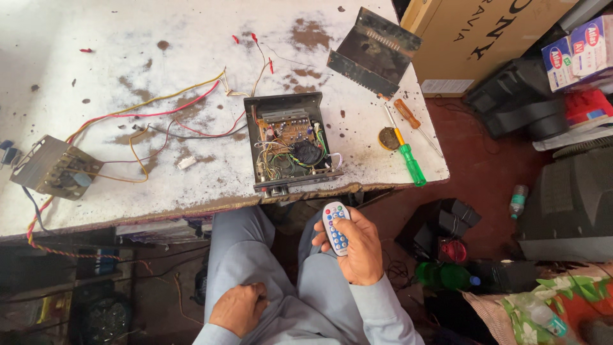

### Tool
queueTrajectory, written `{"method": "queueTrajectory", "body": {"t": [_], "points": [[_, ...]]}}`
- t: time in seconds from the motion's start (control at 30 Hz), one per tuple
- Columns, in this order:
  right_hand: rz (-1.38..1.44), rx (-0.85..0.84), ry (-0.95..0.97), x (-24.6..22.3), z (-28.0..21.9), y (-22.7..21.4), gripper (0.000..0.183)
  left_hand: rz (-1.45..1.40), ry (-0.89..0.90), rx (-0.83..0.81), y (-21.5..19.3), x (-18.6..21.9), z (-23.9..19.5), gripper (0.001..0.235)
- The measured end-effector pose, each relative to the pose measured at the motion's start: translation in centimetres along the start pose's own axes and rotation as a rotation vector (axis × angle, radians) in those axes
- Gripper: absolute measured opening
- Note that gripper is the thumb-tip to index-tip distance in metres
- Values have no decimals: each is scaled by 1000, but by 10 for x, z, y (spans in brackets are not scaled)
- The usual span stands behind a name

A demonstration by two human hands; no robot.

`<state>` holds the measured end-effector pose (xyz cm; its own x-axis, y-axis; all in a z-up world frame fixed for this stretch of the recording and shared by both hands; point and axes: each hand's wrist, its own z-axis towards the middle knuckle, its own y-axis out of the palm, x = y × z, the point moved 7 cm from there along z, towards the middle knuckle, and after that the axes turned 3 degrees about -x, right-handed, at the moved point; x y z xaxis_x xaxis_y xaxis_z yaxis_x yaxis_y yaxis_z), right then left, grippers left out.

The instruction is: The person sits on the floor and uses a screwdriver to adjust components inside an open electronic device. They manipulate wires and circuit boards, then test the device using a remote control.

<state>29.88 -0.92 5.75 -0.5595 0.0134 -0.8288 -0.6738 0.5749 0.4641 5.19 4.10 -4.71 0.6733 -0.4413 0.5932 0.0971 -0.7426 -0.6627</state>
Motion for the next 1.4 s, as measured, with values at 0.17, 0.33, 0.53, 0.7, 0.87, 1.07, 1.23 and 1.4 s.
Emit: {"method": "queueTrajectory", "body": {"t": [0.17,0.33,0.53,0.7,0.87,1.07,1.23,1.4], "points": [[-6,3,13,1,-1,-1,26,25,-47,-37,3,-1,0,16],[5,8,9,1,-1,0,26,29,-46,-25,3,0,0,17],[1,27,10,1,0,-1,26,32,-48,-27,4,-1,2,17],[3,16,0,1,0,-1,26,20,-40,-25,5,-2,3,17],[5,27,14,2,0,-1,26,24,-40,-29,6,-3,3,16],[0,19,6,1,-1,-1,27,33,-50,-41,8,-4,4,16],[-2,2,9,2,-1,1,27,39,-22,-26,7,-3,4,17],[11,5,13,3,0,0,28,44,-38,-28,8,-4,5,17]]}}
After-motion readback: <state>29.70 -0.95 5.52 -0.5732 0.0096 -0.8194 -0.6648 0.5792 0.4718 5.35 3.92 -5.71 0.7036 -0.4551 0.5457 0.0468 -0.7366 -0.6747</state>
